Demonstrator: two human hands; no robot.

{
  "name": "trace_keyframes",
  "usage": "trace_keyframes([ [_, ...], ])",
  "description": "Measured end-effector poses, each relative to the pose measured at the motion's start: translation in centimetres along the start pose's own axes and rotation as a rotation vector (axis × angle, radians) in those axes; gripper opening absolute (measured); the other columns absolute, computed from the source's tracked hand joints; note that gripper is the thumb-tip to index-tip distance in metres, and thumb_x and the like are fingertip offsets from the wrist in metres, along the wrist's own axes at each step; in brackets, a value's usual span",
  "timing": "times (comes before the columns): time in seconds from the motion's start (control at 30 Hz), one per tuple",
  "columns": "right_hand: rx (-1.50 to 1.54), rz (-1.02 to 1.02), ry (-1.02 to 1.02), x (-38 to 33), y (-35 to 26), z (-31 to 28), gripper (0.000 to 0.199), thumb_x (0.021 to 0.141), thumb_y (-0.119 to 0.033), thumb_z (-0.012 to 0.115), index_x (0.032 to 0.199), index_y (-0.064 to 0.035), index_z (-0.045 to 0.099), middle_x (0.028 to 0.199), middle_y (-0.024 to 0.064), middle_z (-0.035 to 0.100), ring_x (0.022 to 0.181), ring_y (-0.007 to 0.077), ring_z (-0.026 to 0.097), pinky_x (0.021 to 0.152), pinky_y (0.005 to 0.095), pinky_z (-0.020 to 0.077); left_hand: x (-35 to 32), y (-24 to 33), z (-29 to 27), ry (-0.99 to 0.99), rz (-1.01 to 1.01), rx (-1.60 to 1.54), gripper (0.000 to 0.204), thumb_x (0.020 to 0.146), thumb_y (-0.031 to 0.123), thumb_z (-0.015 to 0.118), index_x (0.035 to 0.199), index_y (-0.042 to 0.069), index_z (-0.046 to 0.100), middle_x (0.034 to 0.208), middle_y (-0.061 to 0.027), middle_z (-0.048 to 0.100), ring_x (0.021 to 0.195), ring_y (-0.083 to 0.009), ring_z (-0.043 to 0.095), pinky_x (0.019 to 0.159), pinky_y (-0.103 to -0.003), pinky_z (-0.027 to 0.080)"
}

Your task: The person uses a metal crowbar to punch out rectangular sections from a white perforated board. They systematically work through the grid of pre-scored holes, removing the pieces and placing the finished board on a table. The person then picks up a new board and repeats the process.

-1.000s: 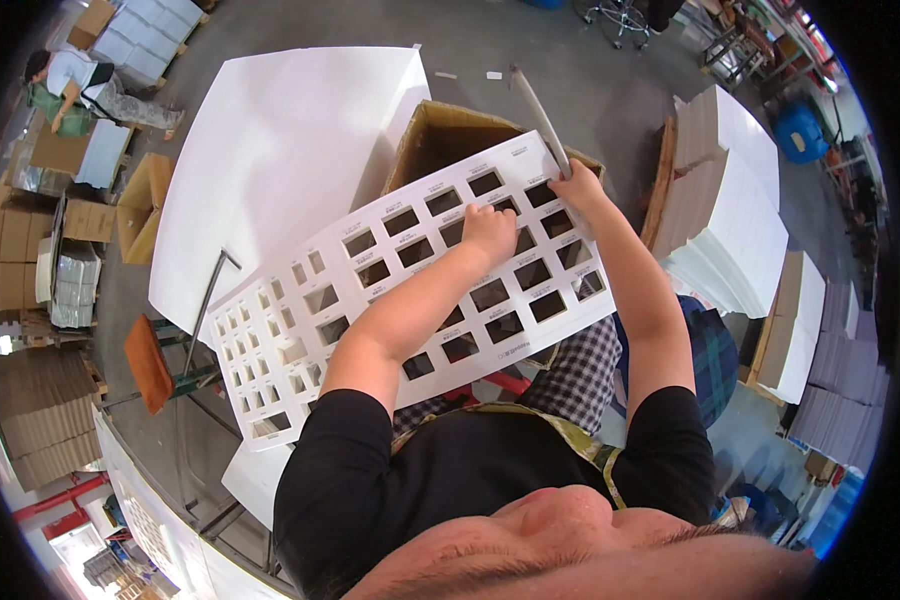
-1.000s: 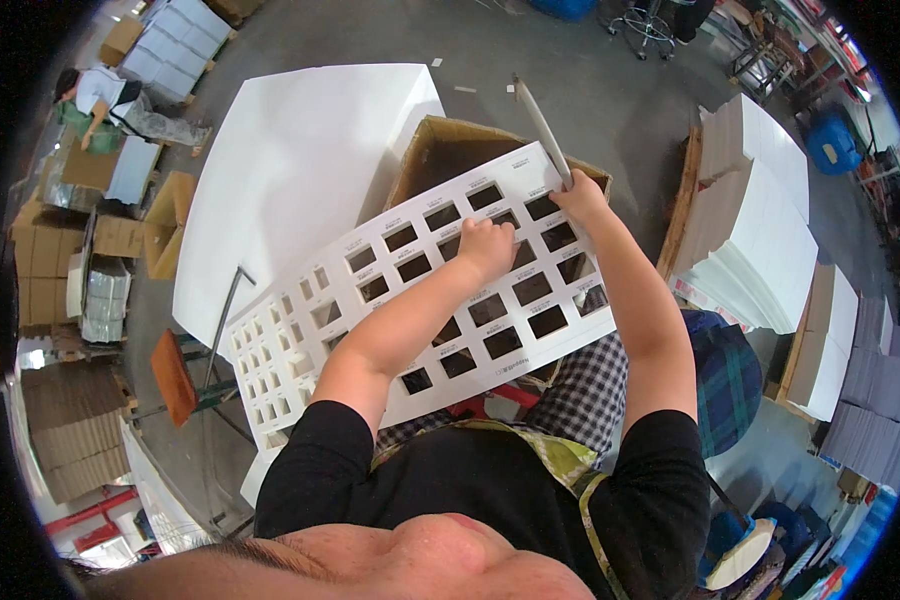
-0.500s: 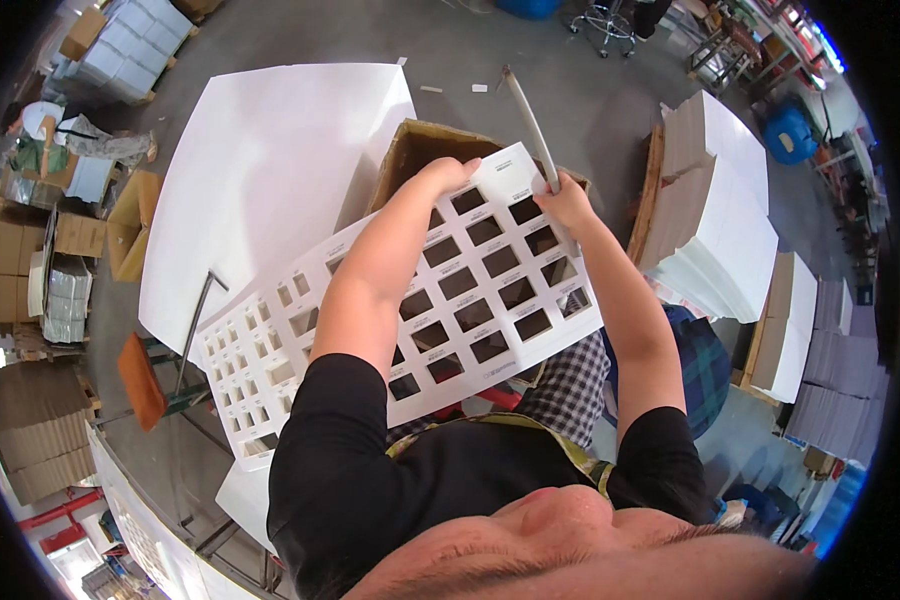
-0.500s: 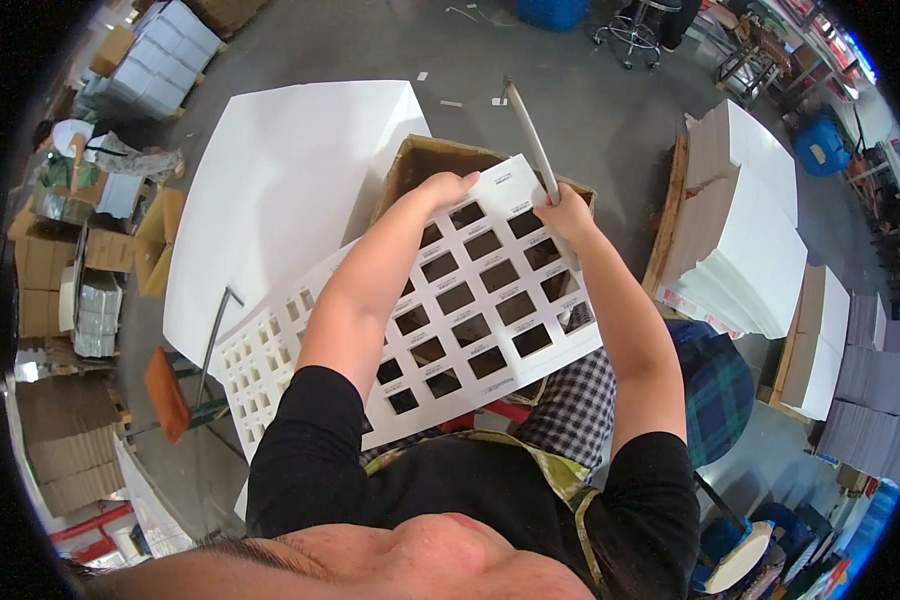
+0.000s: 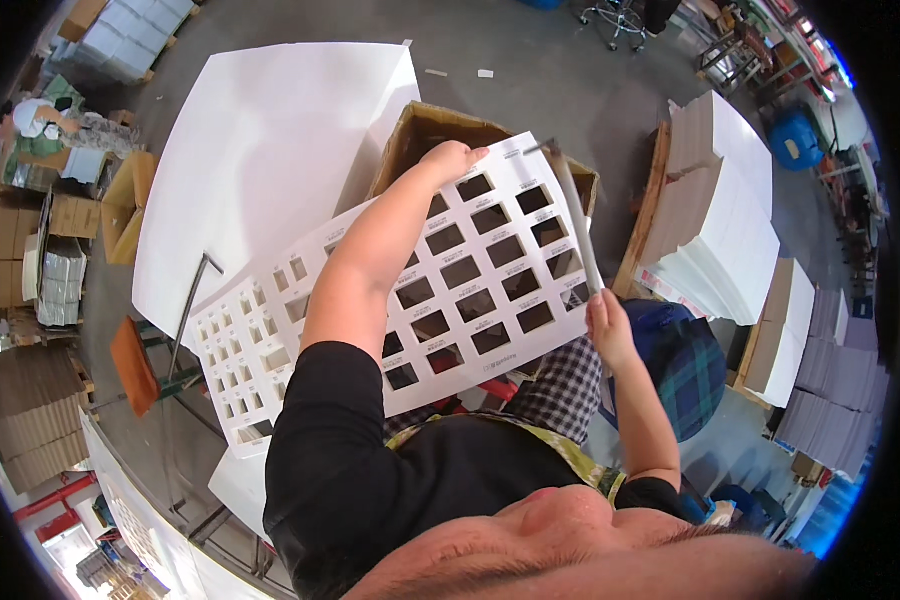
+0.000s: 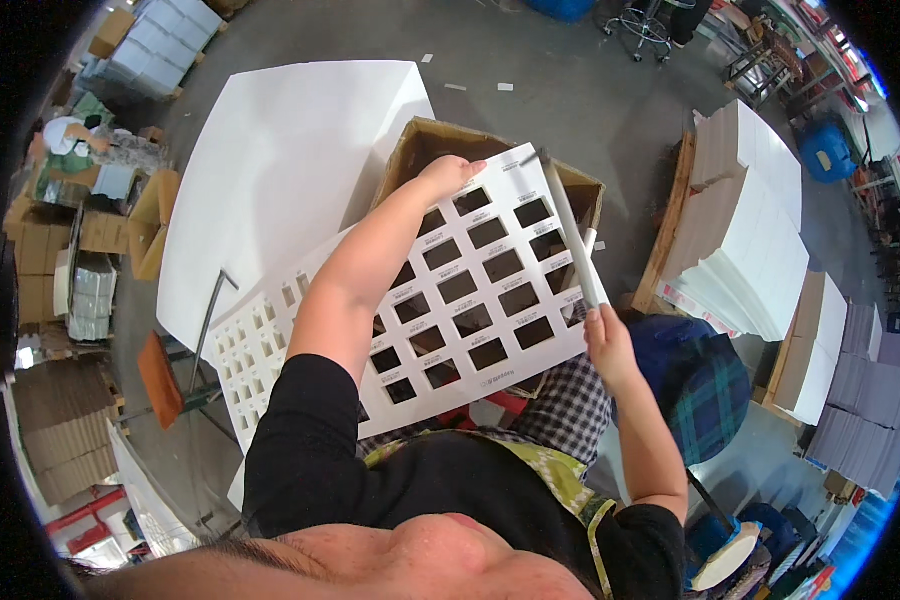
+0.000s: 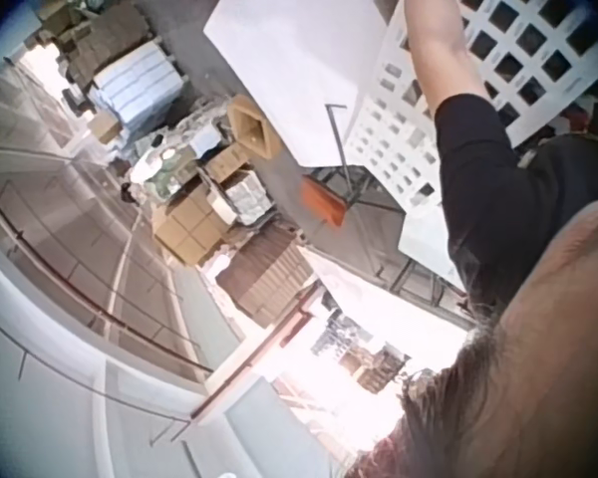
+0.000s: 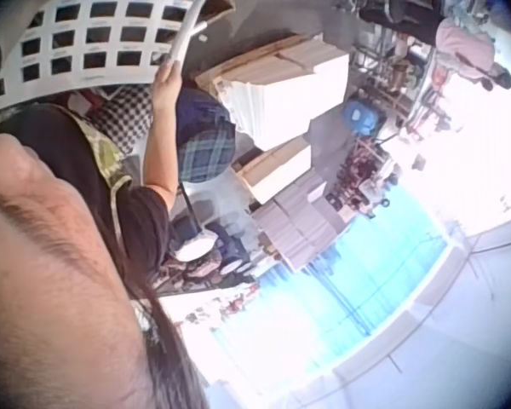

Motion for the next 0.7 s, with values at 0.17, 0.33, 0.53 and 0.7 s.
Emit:
trace_keyframes([
  [0.17,0.129,0.119,0.013,-1.6,2.6,1.2,0.031,0.101,-0.030,0.042,0.083,-0.0049,0.048,0.062,-0.0015,0.044,0.052,0.0077,0.041,0.046,0.0234,0.0341,-0.3,-0.4,0.1,0.023,0.007,0.042,0.059,0.090,0.056,0.051,0.096,0.000,0.069,0.094,-0.0194,0.068,0.086,-0.0303,0.065,0.079,-0.039,0.048],
  [0.33,0.121,-0.457,0.197,-4.3,-3.2,0.9,0.032,0.101,-0.032,0.041,0.081,-0.0085,0.047,0.061,-0.0006,0.044,0.049,0.0086,0.040,0.044,0.0240,0.0329,-1.0,-0.6,0.2,0.014,-0.009,0.007,0.059,0.089,0.057,0.051,0.094,0.000,0.069,0.093,-0.0190,0.068,0.087,-0.0317,0.065,0.080,-0.040,0.048],
  [0.53,-0.233,-0.058,0.141,-3.4,-0.5,3.1,0.029,0.099,-0.026,0.042,0.085,-0.0014,0.047,0.062,0.0158,0.051,0.056,0.0314,0.051,0.054,0.0399,0.0415,-1.4,-0.7,-0.2,0.041,0.006,0.051,0.061,0.089,0.058,0.051,0.093,0.000,0.069,0.092,-0.0206,0.068,0.087,-0.0332,0.065,0.080,-0.041,0.047],
  [0.7,-0.057,-0.459,0.169,-5.5,-3.7,3.1,0.025,0.099,-0.023,0.042,0.091,0.0003,0.047,0.061,0.0098,0.050,0.054,0.0202,0.050,0.051,0.0340,0.0407,-1.8,-1.2,0.3,0.019,-0.005,0.023,0.061,0.089,0.057,0.051,0.096,-0.001,0.069,0.093,-0.0206,0.068,0.088,-0.0332,0.065,0.081,-0.040,0.048],
])
Point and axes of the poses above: each hand's wrist, its own x-axis towards the middle knuckle, its own z-axis out of the palm, y = z × x, the point moved 9 cm from there along x, towards the middle knuckle
